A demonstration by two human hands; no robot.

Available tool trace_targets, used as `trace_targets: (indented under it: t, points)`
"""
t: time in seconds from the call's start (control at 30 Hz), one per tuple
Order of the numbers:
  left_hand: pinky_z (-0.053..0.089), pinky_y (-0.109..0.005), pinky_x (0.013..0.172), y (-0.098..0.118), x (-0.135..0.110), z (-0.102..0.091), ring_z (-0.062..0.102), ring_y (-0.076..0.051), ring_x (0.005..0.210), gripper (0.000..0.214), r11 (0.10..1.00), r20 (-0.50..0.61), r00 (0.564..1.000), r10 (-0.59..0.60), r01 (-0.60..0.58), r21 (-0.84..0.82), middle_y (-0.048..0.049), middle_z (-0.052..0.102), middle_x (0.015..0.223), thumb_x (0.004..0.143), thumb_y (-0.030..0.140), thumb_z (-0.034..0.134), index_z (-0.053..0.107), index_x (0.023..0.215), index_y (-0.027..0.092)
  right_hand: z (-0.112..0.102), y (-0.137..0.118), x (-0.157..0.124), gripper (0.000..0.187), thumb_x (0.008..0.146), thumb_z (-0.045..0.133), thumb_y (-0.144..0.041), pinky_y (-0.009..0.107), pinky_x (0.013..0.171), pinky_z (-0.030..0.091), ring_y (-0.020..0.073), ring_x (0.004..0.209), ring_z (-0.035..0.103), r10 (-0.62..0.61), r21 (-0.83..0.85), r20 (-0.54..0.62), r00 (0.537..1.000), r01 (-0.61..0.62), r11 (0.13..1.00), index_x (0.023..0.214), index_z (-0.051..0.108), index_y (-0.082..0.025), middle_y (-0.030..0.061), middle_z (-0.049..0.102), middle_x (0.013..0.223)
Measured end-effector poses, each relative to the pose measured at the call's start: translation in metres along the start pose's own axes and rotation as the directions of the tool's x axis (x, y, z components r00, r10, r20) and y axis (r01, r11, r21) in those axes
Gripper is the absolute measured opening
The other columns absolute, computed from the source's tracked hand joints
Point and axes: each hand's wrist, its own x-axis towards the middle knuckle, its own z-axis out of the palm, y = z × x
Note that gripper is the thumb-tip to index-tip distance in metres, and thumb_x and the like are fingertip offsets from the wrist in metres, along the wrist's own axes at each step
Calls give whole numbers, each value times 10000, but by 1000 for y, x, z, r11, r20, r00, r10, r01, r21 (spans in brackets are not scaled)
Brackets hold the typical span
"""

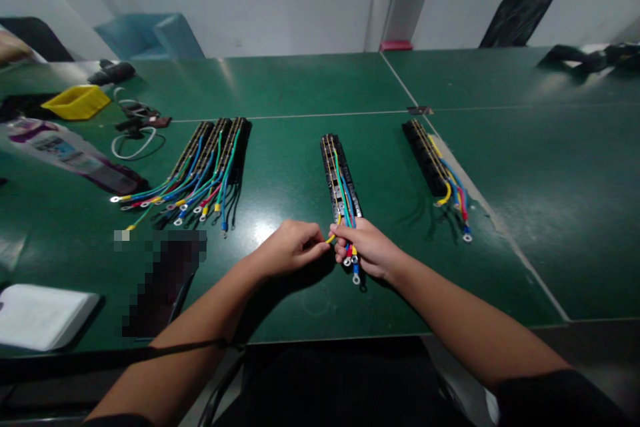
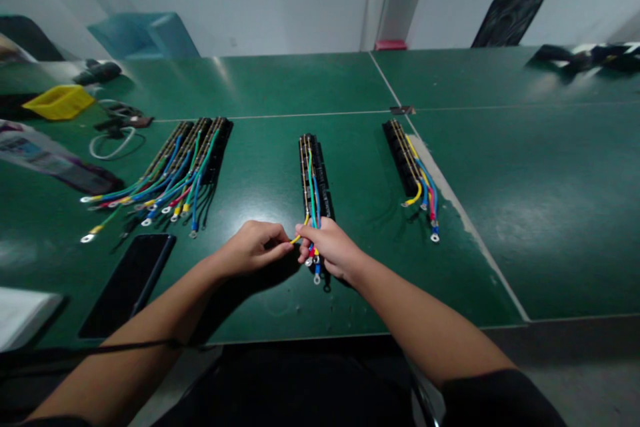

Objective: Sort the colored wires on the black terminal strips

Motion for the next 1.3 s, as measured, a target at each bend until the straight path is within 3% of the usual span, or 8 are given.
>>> trace_targets:
  t: [0.27, 0.5, 0.77, 1.03, 1.3]
  points:
    - [348, -183, 535, -1, 0, 0, 554, -83, 562, 213, 999, -12, 999, -39, 39, -27, 10, 658, 664, 834, 346, 599, 631, 753, 152, 0, -1, 0, 153, 845, 556, -150, 209, 392, 482, 80, 373, 490, -5, 14, -2, 1000, 5, 1000, 703, 498, -156, -55, 484, 466]
    - [311, -198, 527, 1, 0, -1, 514, -81, 530, 243, 999, 4, 1000, 4, -5, 35, 10, 622, 620, 894, 331, 513, 626, 777, 151, 0, 0, 0, 140, 847, 563, -170, 202, 385, 479, 76, 379, 487, 1, -5, -5, 1000, -1, 1000, 721, 505, -154, -59, 480, 475]
    - [357, -185, 538, -4, -1, 1, 564, -87, 568, 202, 999, -8, 1000, -29, 28, -26, 10, 664, 674, 825, 352, 609, 625, 768, 159, 0, 0, 0, 142, 846, 564, -164, 198, 386, 476, 83, 371, 496, 2, 21, -3, 1000, -2, 1000, 720, 498, -163, -55, 488, 460]
    - [317, -202, 529, -1, 0, 2, 528, -90, 543, 258, 998, 7, 1000, 30, -31, 62, 2, 617, 624, 906, 338, 487, 605, 774, 150, 0, -1, 0, 145, 863, 535, -168, 195, 377, 464, 77, 371, 491, 5, -11, -13, 1000, -5, 1000, 721, 511, -153, -55, 491, 471]
    - [352, -183, 525, -3, -1, 2, 554, -83, 556, 202, 999, -25, 999, -37, 36, -32, 4, 662, 673, 825, 344, 606, 625, 771, 151, 0, -1, 0, 132, 854, 551, -164, 191, 387, 466, 83, 372, 513, 8, 9, -14, 1000, -8, 1000, 729, 512, -157, -54, 497, 463]
